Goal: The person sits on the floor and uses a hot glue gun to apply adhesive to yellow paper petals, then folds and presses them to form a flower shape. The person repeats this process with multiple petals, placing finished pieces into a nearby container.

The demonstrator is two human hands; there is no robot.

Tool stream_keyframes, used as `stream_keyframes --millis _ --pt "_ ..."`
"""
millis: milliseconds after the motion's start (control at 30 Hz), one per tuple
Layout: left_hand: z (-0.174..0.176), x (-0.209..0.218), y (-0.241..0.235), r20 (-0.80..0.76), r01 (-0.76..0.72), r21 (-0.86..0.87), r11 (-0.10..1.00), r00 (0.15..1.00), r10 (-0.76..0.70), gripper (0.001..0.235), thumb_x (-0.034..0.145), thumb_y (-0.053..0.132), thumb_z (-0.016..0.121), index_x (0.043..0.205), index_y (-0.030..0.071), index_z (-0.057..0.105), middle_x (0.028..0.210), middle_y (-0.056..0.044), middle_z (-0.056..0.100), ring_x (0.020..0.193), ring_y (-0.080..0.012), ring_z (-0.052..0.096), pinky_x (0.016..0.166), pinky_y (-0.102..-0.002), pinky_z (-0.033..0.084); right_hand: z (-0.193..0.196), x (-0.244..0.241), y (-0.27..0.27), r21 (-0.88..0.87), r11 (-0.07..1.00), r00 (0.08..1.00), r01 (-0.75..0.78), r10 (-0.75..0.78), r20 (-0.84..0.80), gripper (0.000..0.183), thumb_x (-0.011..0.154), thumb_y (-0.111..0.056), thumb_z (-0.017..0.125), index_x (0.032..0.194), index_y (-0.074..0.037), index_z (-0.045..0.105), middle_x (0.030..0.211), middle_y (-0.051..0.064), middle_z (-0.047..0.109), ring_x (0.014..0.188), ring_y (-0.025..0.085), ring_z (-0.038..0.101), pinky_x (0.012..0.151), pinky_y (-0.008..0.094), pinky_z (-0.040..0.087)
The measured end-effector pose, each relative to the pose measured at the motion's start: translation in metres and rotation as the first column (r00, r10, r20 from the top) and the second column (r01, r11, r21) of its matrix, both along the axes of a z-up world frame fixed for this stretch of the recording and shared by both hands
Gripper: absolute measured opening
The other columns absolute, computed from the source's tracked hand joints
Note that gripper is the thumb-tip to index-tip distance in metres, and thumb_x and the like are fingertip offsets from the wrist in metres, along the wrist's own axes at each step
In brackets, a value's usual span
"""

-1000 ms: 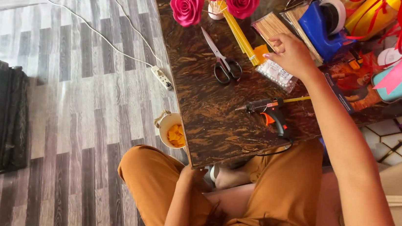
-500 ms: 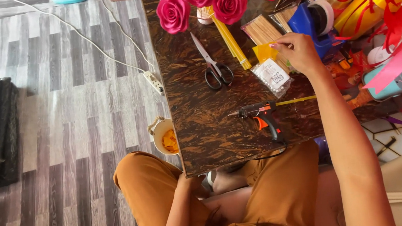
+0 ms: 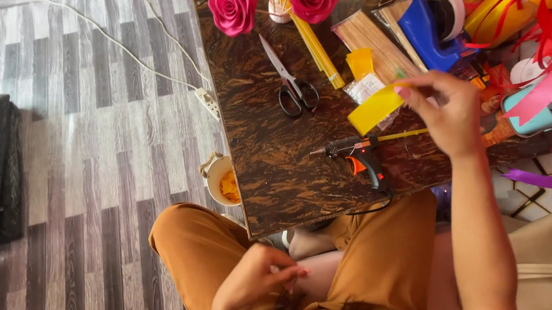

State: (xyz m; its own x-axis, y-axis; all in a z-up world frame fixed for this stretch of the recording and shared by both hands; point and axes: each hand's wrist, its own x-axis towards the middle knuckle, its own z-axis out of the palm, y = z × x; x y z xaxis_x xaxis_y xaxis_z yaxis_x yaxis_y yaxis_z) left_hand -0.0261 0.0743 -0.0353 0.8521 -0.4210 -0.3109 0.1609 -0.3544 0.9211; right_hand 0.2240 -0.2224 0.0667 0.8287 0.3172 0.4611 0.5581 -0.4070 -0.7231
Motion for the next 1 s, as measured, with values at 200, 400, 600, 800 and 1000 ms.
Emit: stream_keyframes --millis 200,400,600,800,1000 --pt "0.011 0.053 -0.051 0.193 -0.344 -0.343 0.874 0.885 0.424 0.041 0.086 0.036 0.085 0.118 0.012 0.077 0.111 -0.005 0.082 0.094 -0.0131 0.076 0.085 -0.029 0.06 -0.043 -0.078 0.047 0.341 0.929 0.952 0.141 -0.032 -0.305 0.017 0.096 -0.016 0.083 0.107 -0.004 0.078 0.093 0.01 0.078 0.083 0.011 0.071 0.081 0.026 0.061" --pt "0.004 0.066 -0.095 0.116 -0.558 -0.609 0.564 0.64 0.759 0.026 0.107 0.021 0.064 0.121 0.002 0.076 0.104 -0.01 0.079 0.099 -0.0142 0.07 0.097 -0.037 0.057 -0.048 -0.13 0.071 0.258 0.966 0.97 0.021 0.043 -0.239 0.01 0.088 -0.011 0.087 0.096 -0.006 0.084 0.092 0.01 0.081 0.082 0.014 0.075 0.073 0.028 0.061" --pt "-0.013 0.065 -0.075 -0.061 -0.65 -0.664 0.369 0.539 0.84 0.031 0.111 0.02 0.058 0.1 -0.002 0.077 0.074 -0.016 0.076 0.071 -0.0244 0.076 0.08 -0.04 0.063 -0.07 -0.121 0.043 -0.052 0.939 0.94 0.34 -0.34 0.015 0.026 0.095 -0.027 0.086 0.109 -0.007 0.077 0.099 0.009 0.075 0.089 0.021 0.068 0.079 0.034 0.057" --pt "-0.019 0.065 -0.071 -0.229 -0.668 -0.712 0.215 0.51 0.829 0.02 0.107 0.01 0.064 0.105 -0.007 0.075 0.081 -0.019 0.075 0.076 -0.0253 0.076 0.083 -0.041 0.064 -0.12 -0.11 0.046 -0.327 0.753 0.82 0.572 -0.541 0.188 0.07 0.08 -0.06 0.091 0.117 -0.005 0.068 0.103 0.015 0.067 0.092 0.039 0.066 0.079 0.052 0.055" --pt "-0.041 0.07 -0.068 -0.308 -0.685 -0.714 0.145 0.493 0.813 0.022 0.104 0.009 0.069 0.115 -0.009 0.075 0.086 -0.023 0.078 0.077 -0.0276 0.077 0.086 -0.042 0.064 -0.116 -0.116 0.039 -0.197 0.792 0.814 0.577 -0.578 0.063 0.055 0.076 -0.034 0.098 0.115 -0.004 0.073 0.102 0.017 0.071 0.093 0.037 0.069 0.08 0.045 0.056"
